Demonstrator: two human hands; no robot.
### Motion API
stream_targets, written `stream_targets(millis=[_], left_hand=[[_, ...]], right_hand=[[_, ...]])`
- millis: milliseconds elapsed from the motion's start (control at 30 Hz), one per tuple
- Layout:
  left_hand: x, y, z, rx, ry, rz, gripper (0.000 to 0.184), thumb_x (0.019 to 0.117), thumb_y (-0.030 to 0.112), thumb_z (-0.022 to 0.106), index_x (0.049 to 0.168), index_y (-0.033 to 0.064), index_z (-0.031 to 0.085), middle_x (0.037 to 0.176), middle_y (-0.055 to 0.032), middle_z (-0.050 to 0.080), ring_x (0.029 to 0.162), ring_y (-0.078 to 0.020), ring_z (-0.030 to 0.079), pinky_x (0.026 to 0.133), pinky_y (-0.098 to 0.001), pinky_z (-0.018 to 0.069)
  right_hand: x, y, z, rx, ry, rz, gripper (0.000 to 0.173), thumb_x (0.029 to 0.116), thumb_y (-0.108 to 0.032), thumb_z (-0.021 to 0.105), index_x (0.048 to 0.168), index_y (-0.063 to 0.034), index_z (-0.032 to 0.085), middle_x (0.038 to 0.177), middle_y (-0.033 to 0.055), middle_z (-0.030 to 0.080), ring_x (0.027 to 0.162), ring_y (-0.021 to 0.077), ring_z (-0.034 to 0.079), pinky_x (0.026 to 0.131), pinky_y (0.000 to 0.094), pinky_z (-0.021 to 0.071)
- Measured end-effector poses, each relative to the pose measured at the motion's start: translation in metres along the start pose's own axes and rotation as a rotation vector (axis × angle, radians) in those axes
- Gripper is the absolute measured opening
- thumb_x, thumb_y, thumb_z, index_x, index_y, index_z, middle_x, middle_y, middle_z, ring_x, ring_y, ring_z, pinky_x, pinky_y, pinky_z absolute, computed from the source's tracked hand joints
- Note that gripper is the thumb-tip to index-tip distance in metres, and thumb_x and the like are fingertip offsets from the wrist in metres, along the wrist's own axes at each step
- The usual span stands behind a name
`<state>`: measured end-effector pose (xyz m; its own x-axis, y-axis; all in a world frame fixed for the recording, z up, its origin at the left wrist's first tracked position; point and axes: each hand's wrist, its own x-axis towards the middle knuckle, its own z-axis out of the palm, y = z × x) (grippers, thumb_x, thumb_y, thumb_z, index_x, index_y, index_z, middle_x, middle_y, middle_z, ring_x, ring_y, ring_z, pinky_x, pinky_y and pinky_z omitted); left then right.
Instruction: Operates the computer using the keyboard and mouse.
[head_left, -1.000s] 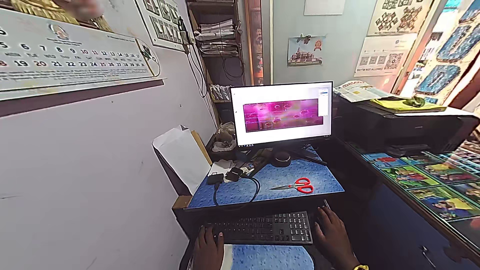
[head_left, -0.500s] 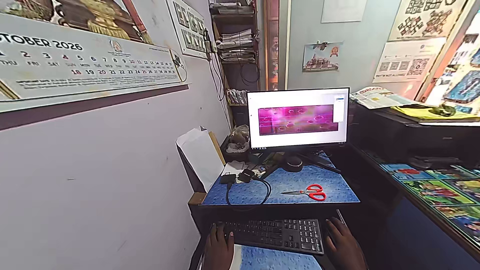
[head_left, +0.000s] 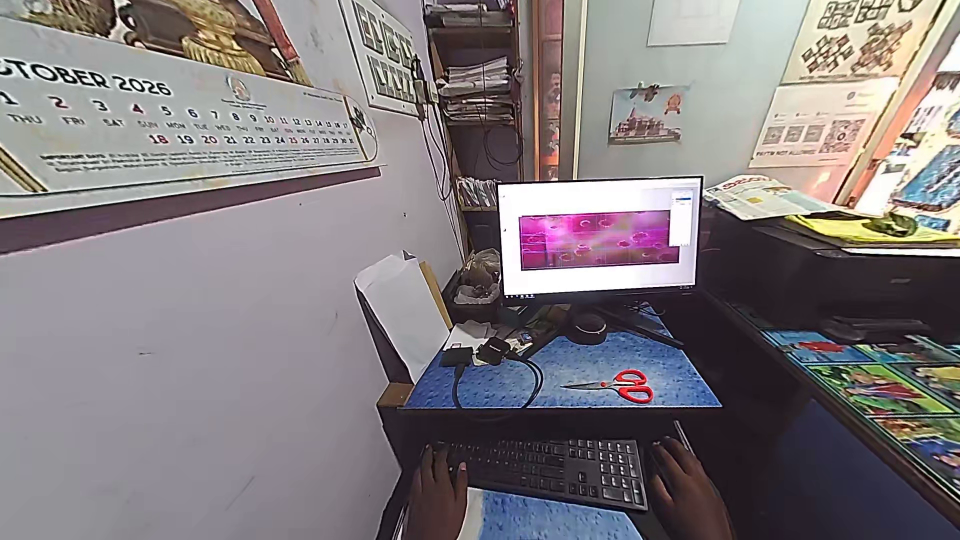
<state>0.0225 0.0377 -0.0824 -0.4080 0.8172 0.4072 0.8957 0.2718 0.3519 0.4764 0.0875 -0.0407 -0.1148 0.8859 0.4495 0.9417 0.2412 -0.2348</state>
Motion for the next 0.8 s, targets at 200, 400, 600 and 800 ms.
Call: stream_targets(millis=[200,400,600,800], left_hand=[[0.000,0.001,0.000,0.010,0.003,-0.014,0.066,0.1004,0.052,0.037,0.137,0.0018,0.060,0.155,-0.0262,0.043,0.136,-0.0460,0.050,0.107,-0.0576,0.0441],[0.001,0.000,0.001,-0.001,0.021,0.009,0.065,0.1000,0.050,0.038,0.135,0.0002,0.060,0.153,-0.0275,0.044,0.134,-0.0471,0.051,0.108,-0.0574,0.0438],[0.000,0.001,-0.002,-0.009,-0.026,0.001,0.065,0.1011,0.049,0.039,0.139,-0.0011,0.057,0.155,-0.0294,0.041,0.138,-0.0479,0.047,0.111,-0.0578,0.0406],[0.002,0.008,-0.016,-0.048,-0.100,-0.022,0.063,0.1025,0.046,0.044,0.141,-0.0032,0.054,0.156,-0.0307,0.038,0.139,-0.0498,0.044,0.113,-0.0590,0.0385]], right_hand=[[0.001,-0.001,0.002,-0.009,-0.010,0.024,0.045,0.0900,-0.033,0.059,0.130,-0.0170,0.070,0.145,0.0144,0.058,0.137,0.0312,0.054,0.110,0.0494,0.0477],[0.001,-0.005,-0.003,-0.024,0.008,0.036,0.049,0.0935,-0.040,0.053,0.134,-0.0178,0.068,0.146,0.0125,0.058,0.136,0.0307,0.055,0.111,0.0493,0.0465],[0.001,-0.009,-0.008,0.004,-0.014,0.057,0.051,0.0928,-0.040,0.050,0.136,-0.0171,0.066,0.148,0.0109,0.057,0.138,0.0291,0.053,0.111,0.0501,0.0464],[0.002,-0.010,-0.007,-0.029,-0.023,0.134,0.047,0.0938,-0.036,0.053,0.135,-0.0178,0.068,0.148,0.0103,0.057,0.139,0.0280,0.051,0.113,0.0474,0.0445]])
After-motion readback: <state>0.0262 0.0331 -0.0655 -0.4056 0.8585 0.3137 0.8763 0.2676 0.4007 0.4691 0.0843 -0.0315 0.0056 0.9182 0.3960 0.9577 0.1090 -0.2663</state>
